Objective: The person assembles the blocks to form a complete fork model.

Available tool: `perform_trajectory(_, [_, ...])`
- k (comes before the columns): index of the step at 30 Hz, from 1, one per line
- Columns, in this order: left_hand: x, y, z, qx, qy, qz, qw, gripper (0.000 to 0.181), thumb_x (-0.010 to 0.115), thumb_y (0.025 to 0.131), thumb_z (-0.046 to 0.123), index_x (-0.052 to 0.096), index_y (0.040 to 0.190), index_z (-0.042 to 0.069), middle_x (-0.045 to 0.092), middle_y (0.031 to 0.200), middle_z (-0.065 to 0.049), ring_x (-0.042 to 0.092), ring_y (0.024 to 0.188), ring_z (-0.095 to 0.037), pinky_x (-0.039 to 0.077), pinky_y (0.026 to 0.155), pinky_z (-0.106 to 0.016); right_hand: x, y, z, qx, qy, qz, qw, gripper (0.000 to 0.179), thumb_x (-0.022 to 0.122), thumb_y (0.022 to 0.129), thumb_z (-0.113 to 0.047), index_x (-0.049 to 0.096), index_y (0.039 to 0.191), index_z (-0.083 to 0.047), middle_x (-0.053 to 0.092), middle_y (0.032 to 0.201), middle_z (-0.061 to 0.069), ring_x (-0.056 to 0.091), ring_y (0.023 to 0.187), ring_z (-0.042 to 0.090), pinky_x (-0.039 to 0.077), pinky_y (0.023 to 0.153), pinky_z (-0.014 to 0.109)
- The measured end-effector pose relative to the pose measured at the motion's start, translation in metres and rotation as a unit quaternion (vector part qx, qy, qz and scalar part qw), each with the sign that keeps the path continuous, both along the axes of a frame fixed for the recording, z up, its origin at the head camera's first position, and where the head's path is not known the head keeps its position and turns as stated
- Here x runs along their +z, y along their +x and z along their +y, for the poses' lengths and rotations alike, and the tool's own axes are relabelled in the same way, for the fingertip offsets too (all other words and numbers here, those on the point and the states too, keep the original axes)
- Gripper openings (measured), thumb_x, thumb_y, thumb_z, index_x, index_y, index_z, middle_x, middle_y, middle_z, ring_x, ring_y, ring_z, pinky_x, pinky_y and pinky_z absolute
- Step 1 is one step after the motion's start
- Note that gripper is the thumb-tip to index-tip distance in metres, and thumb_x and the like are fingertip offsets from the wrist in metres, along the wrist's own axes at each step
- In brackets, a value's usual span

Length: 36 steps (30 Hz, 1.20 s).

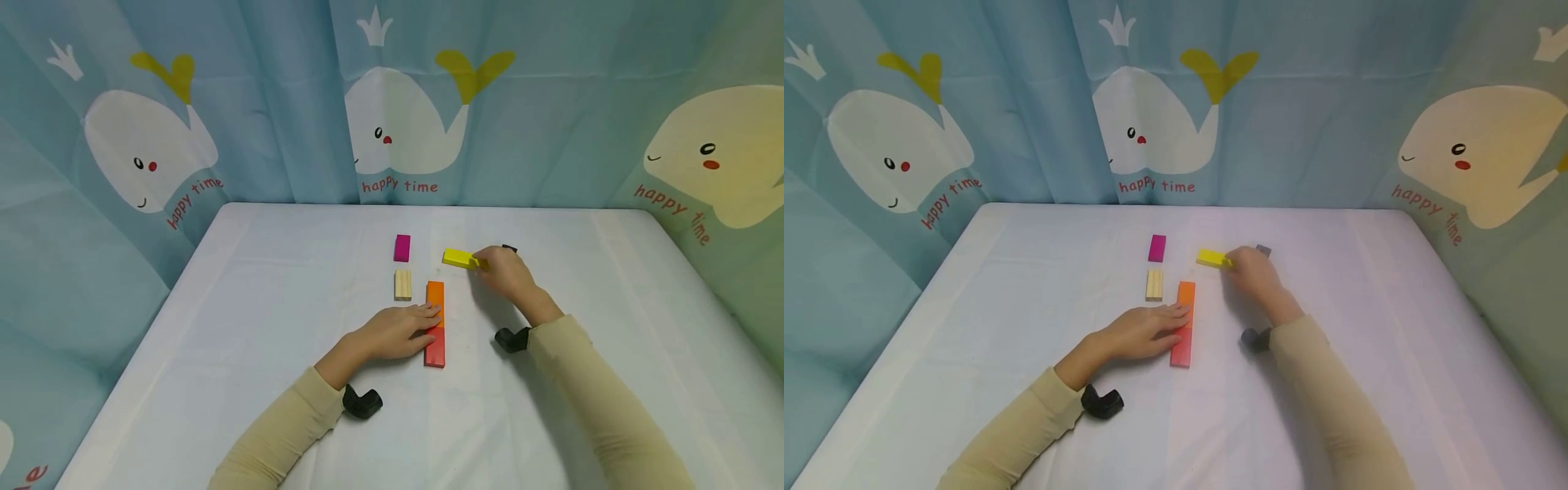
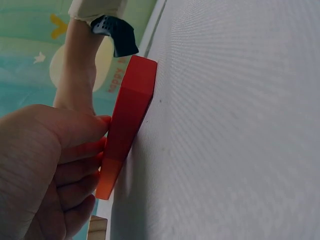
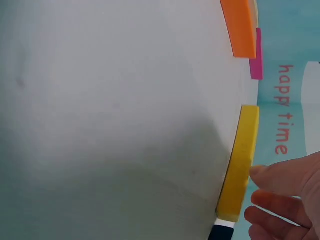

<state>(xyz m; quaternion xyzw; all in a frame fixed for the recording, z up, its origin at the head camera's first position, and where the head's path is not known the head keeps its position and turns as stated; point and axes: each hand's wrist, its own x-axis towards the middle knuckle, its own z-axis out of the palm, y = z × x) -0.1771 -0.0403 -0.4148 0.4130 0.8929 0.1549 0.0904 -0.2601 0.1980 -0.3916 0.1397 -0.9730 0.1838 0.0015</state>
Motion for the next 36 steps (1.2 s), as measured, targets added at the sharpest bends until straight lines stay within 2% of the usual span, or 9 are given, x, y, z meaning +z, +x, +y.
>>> perform_trajectory(8, [0.001,-0.001,0.0,-0.001,0.008,0.003,1.0,0.046,0.047,0.095,0.033,0.045,0.137,0.013,0.036,0.143,0.002,0.028,0.131,-0.008,0.026,0.104,-0.026,0.001,-0.01,0.002,0.001,0.029,-0.024,0.9993,0.03,0.059,0.084,0.001,0.062,0.113,0.007,0.059,0.112,0.024,0.053,0.1,0.033,0.042,0.09,0.048])
perform_trajectory(18, [0.0,-0.001,0.0,0.0,0.008,0.006,0.9999,0.045,0.047,0.095,0.033,0.046,0.136,0.013,0.037,0.143,0.002,0.028,0.131,-0.008,0.027,0.104,-0.026,0.001,-0.011,0.0,0.006,0.028,-0.021,0.9994,0.028,0.059,0.085,0.002,0.062,0.111,0.009,0.059,0.112,0.025,0.053,0.104,0.036,0.042,0.091,0.048])
perform_trajectory(36, [-0.002,0.0,-0.001,-0.001,0.006,0.007,1.0,0.045,0.047,0.095,0.033,0.046,0.136,0.014,0.037,0.142,0.002,0.028,0.131,-0.008,0.027,0.104,-0.026,-0.004,0.002,-0.015,0.064,0.034,0.035,0.9967,0.023,0.063,0.082,0.004,0.066,0.104,0.009,0.063,0.104,0.022,0.058,0.096,0.033,0.046,0.085,0.043])
